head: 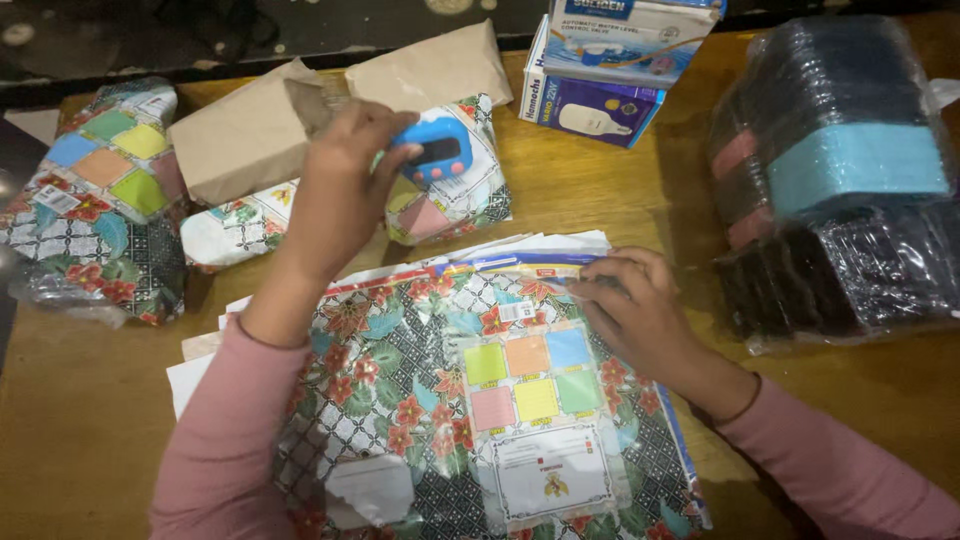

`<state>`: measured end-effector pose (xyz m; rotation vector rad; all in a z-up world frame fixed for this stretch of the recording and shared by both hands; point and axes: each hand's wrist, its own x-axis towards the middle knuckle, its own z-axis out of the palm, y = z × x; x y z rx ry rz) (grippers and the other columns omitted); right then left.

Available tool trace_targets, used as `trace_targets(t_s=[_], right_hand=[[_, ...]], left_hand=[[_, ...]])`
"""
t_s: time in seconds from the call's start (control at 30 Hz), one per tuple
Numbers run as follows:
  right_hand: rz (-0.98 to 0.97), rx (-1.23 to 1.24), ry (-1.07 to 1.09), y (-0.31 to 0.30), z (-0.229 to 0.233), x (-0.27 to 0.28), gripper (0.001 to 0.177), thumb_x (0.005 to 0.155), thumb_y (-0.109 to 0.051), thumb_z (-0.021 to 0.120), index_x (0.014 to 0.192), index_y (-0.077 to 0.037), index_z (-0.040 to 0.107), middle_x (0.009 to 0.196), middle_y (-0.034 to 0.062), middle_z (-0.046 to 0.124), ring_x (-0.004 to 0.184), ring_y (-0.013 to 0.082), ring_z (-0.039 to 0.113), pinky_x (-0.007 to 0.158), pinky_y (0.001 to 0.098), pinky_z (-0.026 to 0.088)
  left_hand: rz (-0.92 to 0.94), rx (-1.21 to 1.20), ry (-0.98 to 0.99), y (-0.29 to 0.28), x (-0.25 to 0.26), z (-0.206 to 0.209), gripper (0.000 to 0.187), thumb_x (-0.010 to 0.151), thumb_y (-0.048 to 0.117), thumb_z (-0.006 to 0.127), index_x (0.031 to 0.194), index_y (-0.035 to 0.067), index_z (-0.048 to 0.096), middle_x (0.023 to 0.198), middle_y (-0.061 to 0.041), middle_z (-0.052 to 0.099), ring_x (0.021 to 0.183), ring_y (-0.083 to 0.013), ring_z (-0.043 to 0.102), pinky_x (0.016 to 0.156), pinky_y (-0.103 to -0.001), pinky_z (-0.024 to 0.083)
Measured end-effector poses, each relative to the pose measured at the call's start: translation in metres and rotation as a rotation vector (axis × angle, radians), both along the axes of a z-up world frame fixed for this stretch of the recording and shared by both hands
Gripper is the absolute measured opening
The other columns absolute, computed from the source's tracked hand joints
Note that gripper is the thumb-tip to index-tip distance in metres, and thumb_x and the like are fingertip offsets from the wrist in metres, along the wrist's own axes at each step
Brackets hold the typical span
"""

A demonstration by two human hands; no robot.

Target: The person wraps a small box with patterned wrapping paper, folding the paper over it and pressing the folds flat, then sets a blue digital timer on top of the finished package. They then wrap a larger flat book-like item in clear plastic wrap, pressing the wrap around it, and finally peel the plastic wrap back off the item.

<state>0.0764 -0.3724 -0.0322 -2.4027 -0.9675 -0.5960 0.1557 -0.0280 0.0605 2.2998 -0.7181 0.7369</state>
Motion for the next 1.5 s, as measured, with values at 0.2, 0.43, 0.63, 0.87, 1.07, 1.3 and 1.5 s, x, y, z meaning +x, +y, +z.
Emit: trace_targets(t_s=[0.2,0.43,0.63,0.87,1.07,1.3,1.5], right_hand=[[-0.016,0.000,0.013,0.001,-0.003,0.000,0.028,0.081,-0.011,0.083,0.107,-0.015,0.074,0.115,0.0035,0.064,0.118,0.0331,0.053,0.102,0.0443,0.045],[-0.022,-0.006,0.015,0.003,-0.006,0.002,0.028,0.081,-0.013,0.084,0.106,-0.015,0.074,0.116,0.0020,0.064,0.118,0.0329,0.053,0.100,0.0439,0.044],[-0.004,0.007,0.016,0.001,-0.004,0.003,0.027,0.080,-0.013,0.084,0.105,-0.014,0.073,0.116,0.0036,0.063,0.120,0.0346,0.052,0.103,0.0451,0.044],[-0.031,0.037,-0.023,0.001,0.003,-0.002,0.026,0.081,-0.009,0.085,0.105,-0.014,0.075,0.116,0.0040,0.063,0.121,0.0322,0.053,0.103,0.0452,0.044],[-0.023,0.084,-0.098,0.000,0.009,-0.006,0.028,0.078,-0.006,0.081,0.104,-0.014,0.075,0.116,0.0063,0.065,0.119,0.0332,0.055,0.103,0.0461,0.043],[0.088,0.120,0.086,-0.001,0.006,-0.006,0.026,0.089,-0.001,0.073,0.115,-0.006,0.072,0.111,0.0117,0.075,0.103,0.0249,0.073,0.103,0.0466,0.052],[0.092,0.318,0.315,-0.006,0.004,-0.005,0.022,0.100,-0.004,0.064,0.121,-0.004,0.072,0.114,0.0148,0.076,0.098,0.0247,0.076,0.084,0.0318,0.059]], left_hand=[[-0.012,-0.108,0.067,-0.001,-0.008,-0.007,0.026,0.101,0.003,0.072,0.126,-0.002,0.069,0.114,-0.018,0.066,0.097,-0.0306,0.070,0.083,-0.038,0.055],[0.012,-0.220,0.203,0.004,0.000,-0.018,0.030,0.102,0.006,0.072,0.131,0.001,0.066,0.111,-0.014,0.068,0.089,-0.0216,0.071,0.075,-0.033,0.055],[0.055,-0.175,0.117,-0.003,-0.007,-0.008,0.028,0.107,0.012,0.071,0.131,0.000,0.063,0.120,-0.016,0.067,0.103,-0.0272,0.067,0.087,-0.037,0.054],[0.123,-0.060,-0.169,-0.035,-0.036,0.000,0.027,0.103,0.013,0.069,0.126,0.001,0.061,0.128,-0.021,0.061,0.112,-0.0354,0.062,0.098,-0.042,0.051],[-0.284,0.298,-0.356,-0.067,-0.076,-0.038,0.026,0.090,0.014,0.071,0.115,0.006,0.066,0.121,-0.011,0.067,0.111,-0.0284,0.065,0.095,-0.045,0.052],[-0.247,0.268,-0.089,-0.071,-0.096,-0.063,0.032,0.091,0.016,0.072,0.120,0.002,0.067,0.119,-0.014,0.067,0.103,-0.0308,0.063,0.090,-0.044,0.051],[-0.191,0.178,0.040,-0.068,-0.094,-0.069,0.037,0.094,0.016,0.073,0.125,-0.003,0.066,0.105,-0.016,0.066,0.095,-0.0329,0.063,0.085,-0.045,0.051]])
